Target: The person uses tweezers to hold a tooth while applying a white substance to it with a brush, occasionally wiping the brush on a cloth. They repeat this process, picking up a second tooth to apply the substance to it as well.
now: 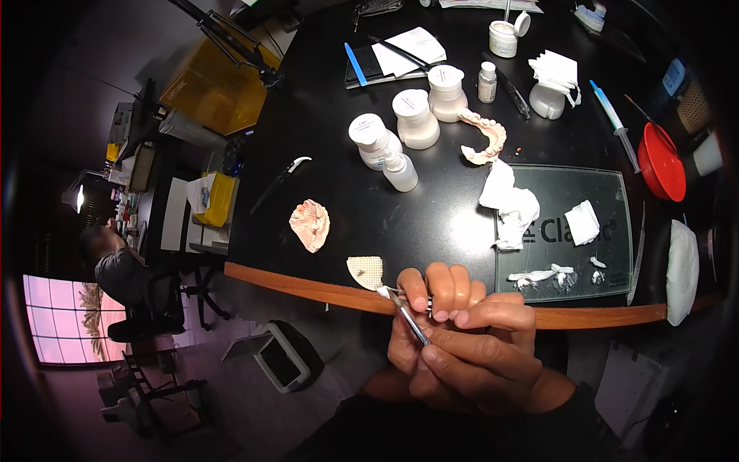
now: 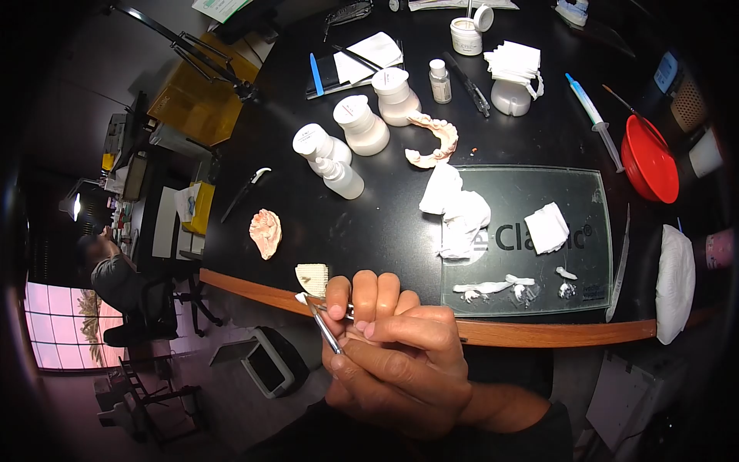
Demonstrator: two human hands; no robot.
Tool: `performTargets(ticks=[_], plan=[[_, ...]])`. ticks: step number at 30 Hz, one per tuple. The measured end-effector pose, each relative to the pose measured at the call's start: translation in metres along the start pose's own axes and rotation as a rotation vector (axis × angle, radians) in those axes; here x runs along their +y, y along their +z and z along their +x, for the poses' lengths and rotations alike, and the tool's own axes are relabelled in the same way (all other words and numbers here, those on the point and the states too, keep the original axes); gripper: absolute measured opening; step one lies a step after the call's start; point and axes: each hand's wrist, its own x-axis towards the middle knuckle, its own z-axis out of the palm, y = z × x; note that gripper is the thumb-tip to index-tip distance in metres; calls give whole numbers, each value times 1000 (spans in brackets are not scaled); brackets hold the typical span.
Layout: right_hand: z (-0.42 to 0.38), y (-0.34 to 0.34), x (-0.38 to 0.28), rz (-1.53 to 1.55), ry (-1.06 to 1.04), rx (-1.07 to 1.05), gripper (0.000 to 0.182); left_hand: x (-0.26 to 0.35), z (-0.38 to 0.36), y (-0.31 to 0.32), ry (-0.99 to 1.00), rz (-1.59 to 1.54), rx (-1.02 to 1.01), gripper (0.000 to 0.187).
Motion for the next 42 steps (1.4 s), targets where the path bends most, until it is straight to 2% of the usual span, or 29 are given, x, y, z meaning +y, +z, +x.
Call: performTargets(ticks=[14,25,29,42], plan=[[1,2,0,14,21,19,28,1,0,1,-12,9,3,22],[4,12,-1,183,58,124,32,1,0,0,-5,4,-17,23],[2,8,-1,36,31,74,20,1,0,0,-14,-11,-22,22],[2,0,0,10,4,11,22,2,0,2,-16,7,10,22]])
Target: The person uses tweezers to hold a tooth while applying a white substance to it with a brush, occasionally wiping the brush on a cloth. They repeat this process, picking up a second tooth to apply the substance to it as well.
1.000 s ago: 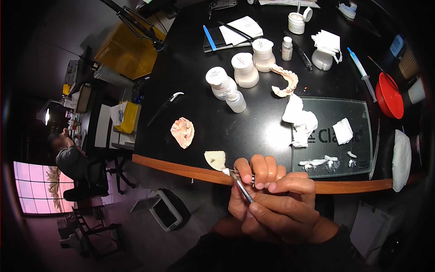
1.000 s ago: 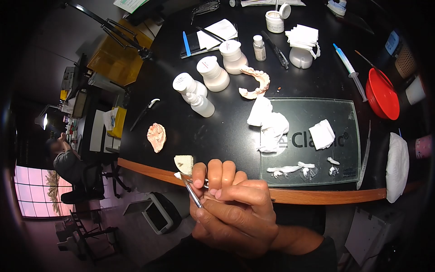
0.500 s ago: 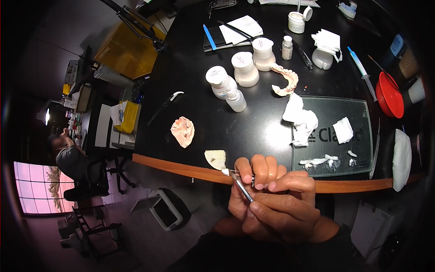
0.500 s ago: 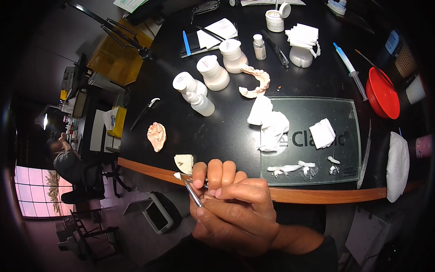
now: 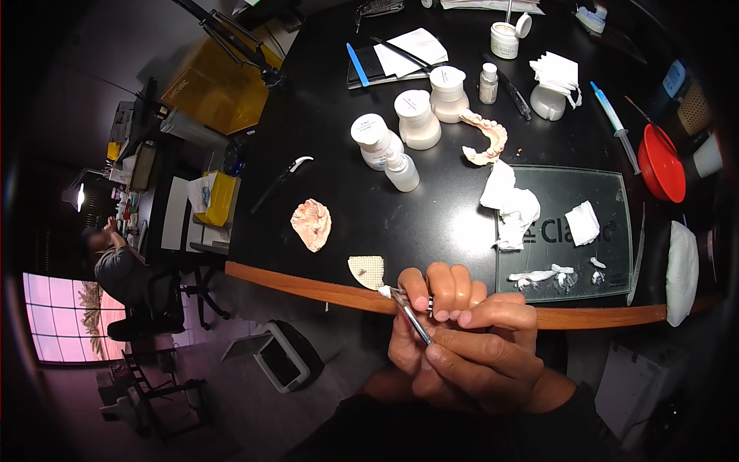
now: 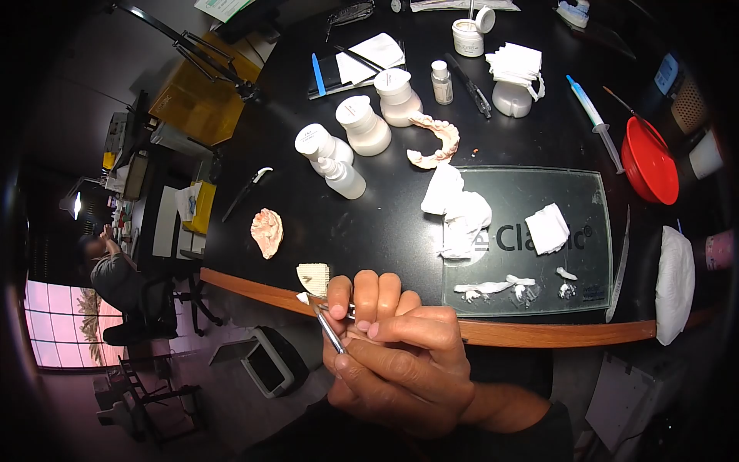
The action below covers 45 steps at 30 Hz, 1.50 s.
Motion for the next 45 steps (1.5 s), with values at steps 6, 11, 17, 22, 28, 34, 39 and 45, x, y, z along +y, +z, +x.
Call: performTargets(ticks=[6,11,17,22,28,34,39,45], plan=[[-1,0,1,-20,-13,-10,23,0,0,0,9,-2,2,22],[0,2,0,-5,4,13,25,-1,-1,-1,17,3,-8,23],[-4,6,2,56,-36,72,22,-1,-1,-4,14,-12,-21,22],[-4,5,3,29,-59,65,21,-2,-2,-4,18,-5,-12,23],[-3,4,-1,43,-51,89,18,-1,-2,0,5,-6,13,23],[-6,6,-1,56,-49,119,16,-1,-2,6,-8,-50,27,25],[-7,8,-1,49,-57,103,15,2,-2,1,-30,-54,-13,25],[-9,7,1,16,-75,79,16,2,-1,6,-24,2,55,14]])
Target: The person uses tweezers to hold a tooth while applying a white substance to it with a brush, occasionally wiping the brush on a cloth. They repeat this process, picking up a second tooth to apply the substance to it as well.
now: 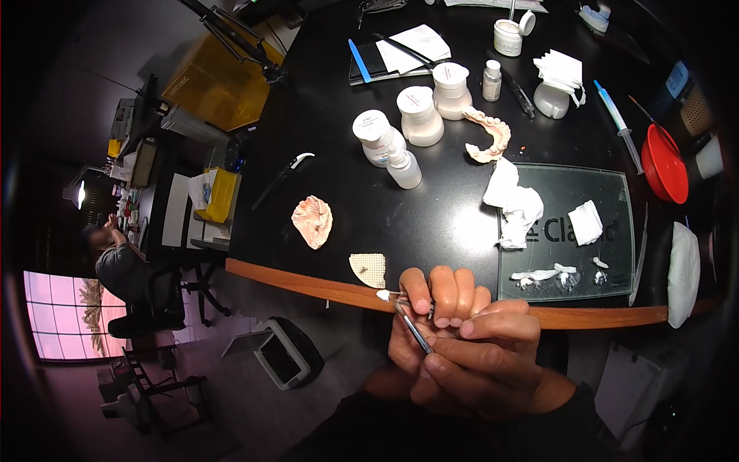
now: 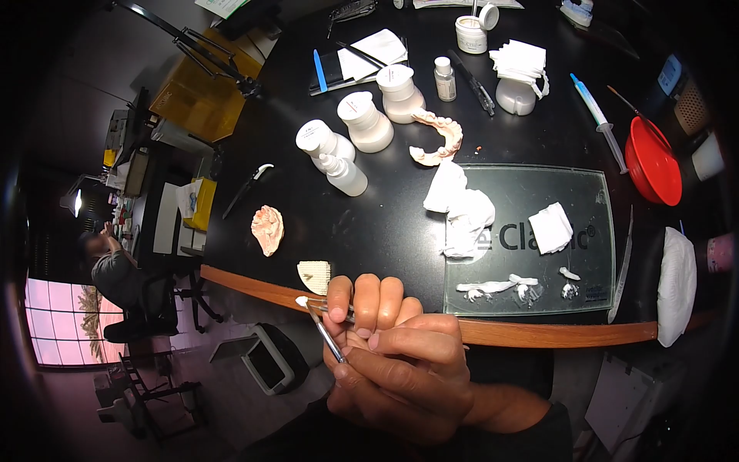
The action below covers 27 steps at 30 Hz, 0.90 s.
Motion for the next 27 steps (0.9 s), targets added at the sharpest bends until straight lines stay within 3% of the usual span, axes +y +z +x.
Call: performTargets(ticks=[3,27], plan=[[4,0,0,-4,16,4,17,-4,1,-7,49,-20,-82,23],[10,-11,4,-22,83,-126,22,-5,1,-4,64,0,-43,21]])
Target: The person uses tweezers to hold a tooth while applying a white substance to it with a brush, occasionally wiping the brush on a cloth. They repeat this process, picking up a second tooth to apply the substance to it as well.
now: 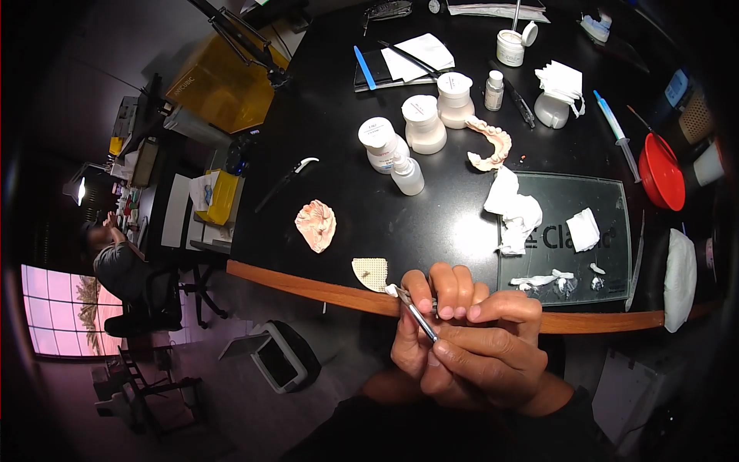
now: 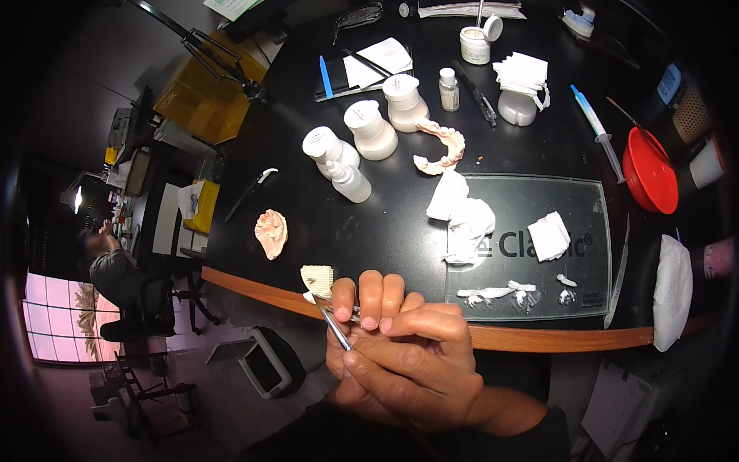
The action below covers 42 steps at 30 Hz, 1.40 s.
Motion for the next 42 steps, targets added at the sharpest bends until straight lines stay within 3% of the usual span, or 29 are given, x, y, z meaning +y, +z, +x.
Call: performTargets(ticks=[5,11,23,29,35,42], plan=[[1,2,-1,15,5,29,22,-1,-1,0,7,3,10,21],[0,6,-1,86,31,252,15,-2,-3,6,10,47,75,23],[-8,-30,6,-44,63,151,22,0,-2,10,-28,132,85,17],[-13,-46,15,-71,100,215,16,0,-3,11,-35,154,98,19],[-22,-61,31,-8,221,371,16,11,-5,16,-199,91,167,22],[-33,-84,35,-151,194,187,15,22,-9,21,-296,48,202,21]])
